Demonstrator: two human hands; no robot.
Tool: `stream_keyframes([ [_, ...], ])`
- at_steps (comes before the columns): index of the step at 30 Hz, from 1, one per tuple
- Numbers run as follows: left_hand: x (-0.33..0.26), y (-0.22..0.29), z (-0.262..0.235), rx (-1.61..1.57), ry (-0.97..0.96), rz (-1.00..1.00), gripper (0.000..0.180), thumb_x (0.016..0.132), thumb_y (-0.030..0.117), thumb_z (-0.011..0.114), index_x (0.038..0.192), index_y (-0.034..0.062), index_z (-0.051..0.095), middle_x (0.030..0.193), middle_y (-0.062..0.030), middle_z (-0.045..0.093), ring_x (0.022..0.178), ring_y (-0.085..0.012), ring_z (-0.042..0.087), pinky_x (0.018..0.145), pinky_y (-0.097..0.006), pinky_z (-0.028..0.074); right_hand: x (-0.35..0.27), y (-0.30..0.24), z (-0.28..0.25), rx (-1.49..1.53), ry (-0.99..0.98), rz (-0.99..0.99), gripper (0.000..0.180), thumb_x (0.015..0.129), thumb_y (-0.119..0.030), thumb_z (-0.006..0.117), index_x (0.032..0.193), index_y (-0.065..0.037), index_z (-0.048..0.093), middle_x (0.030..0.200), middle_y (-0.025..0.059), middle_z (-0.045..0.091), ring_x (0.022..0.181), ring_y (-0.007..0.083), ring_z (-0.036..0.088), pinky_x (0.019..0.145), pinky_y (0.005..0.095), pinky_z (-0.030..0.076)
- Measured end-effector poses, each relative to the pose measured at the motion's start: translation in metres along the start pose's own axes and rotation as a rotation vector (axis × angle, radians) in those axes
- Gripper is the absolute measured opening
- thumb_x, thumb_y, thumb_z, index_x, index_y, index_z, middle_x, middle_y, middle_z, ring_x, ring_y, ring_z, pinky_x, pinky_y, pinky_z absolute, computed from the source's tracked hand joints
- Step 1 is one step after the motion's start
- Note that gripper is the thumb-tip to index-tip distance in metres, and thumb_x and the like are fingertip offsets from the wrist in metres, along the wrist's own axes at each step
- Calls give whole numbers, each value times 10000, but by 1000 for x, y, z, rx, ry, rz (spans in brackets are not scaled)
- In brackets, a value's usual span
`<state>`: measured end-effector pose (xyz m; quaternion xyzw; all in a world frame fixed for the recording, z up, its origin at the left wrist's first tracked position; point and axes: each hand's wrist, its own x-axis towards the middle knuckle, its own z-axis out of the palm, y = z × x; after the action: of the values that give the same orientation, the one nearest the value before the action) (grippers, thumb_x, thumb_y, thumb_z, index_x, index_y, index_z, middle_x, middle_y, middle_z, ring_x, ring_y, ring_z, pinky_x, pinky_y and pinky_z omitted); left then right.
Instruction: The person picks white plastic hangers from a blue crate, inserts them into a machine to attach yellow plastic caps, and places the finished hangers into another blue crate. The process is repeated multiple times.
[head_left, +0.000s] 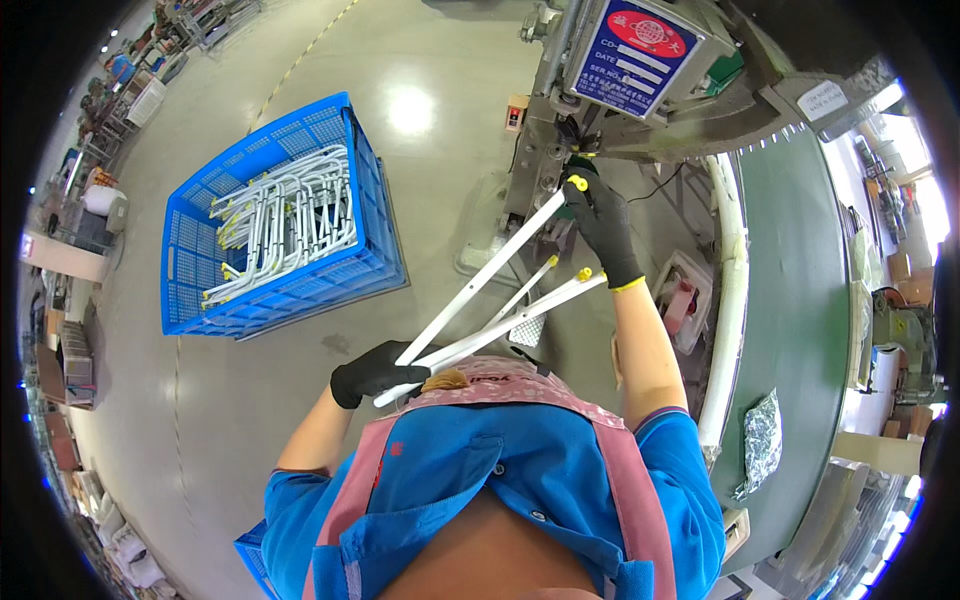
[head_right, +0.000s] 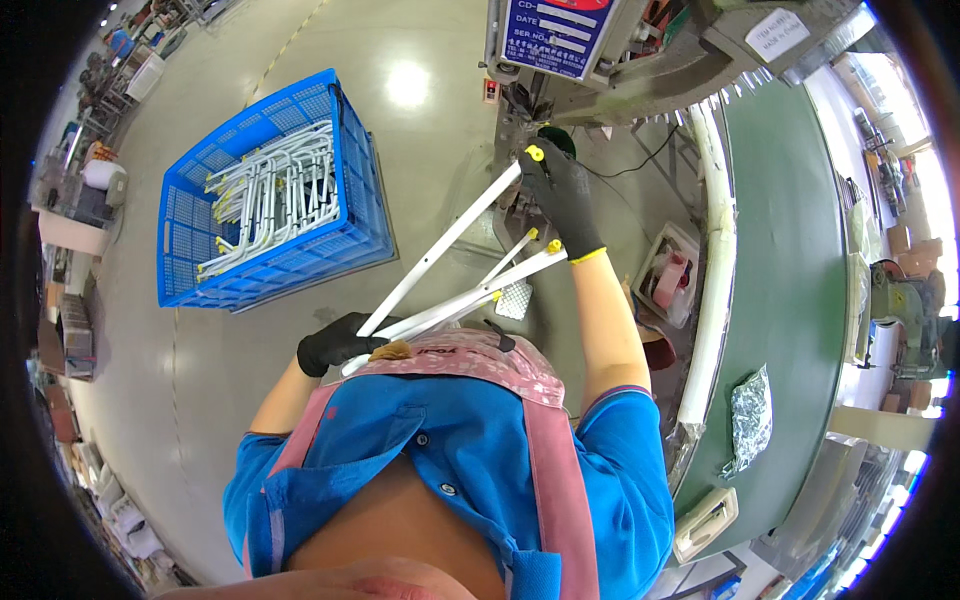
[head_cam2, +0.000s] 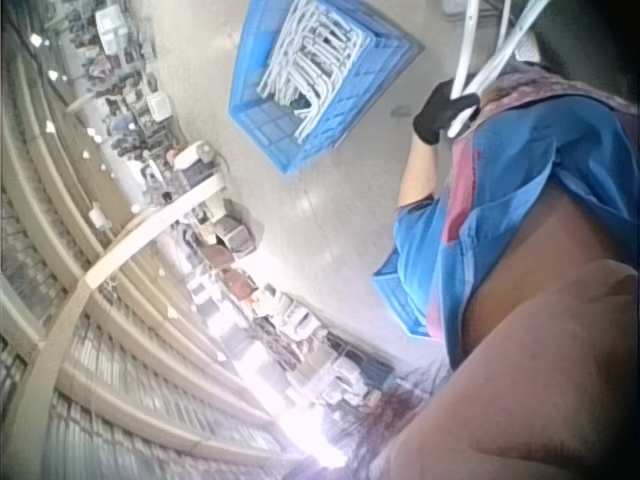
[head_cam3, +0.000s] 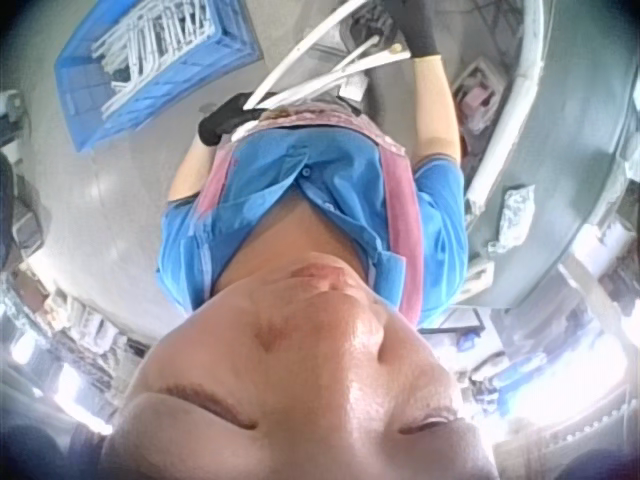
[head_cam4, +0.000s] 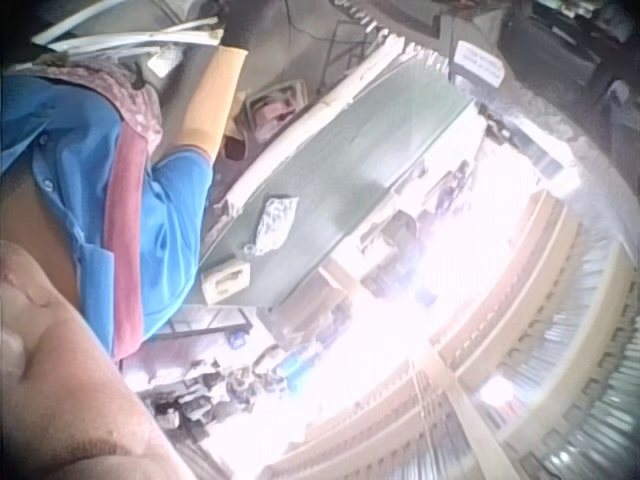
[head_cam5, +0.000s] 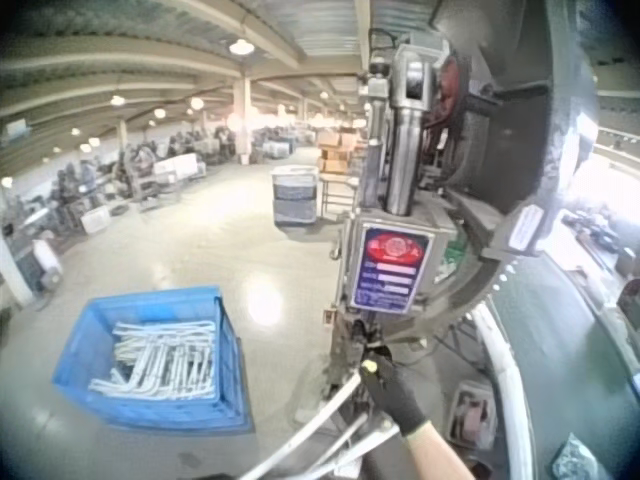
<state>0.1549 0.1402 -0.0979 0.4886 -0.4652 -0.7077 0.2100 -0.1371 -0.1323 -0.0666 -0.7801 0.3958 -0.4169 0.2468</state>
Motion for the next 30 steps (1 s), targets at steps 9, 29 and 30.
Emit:
stream_keyframes([
  [9,23,6,-33,-84,-54,-4,542,870,252,654,1317,-5,486,1126,-118,627,983,-173,573,891,-302,434,32,7,6,-221,-86,-109,259,860,-248,613,937,-1,627,763,186,620,693,348,604,630,381,470],
  [29,1,34,-63,-17,-64,89,412,911,184,592,1272,-2,521,965,-51,629,848,-107,566,770,-259,463,58,63,55,16,-181,536,242,846,-233,627,945,-16,665,771,74,659,696,156,620,656,291,482],
  [30,0,36,-60,35,-40,158,394,916,172,583,1265,-2,525,981,-58,635,858,-116,574,780,-265,467,57,61,54,141,-176,570,218,844,-201,630,942,-8,660,773,67,659,703,156,625,657,287,488],
])
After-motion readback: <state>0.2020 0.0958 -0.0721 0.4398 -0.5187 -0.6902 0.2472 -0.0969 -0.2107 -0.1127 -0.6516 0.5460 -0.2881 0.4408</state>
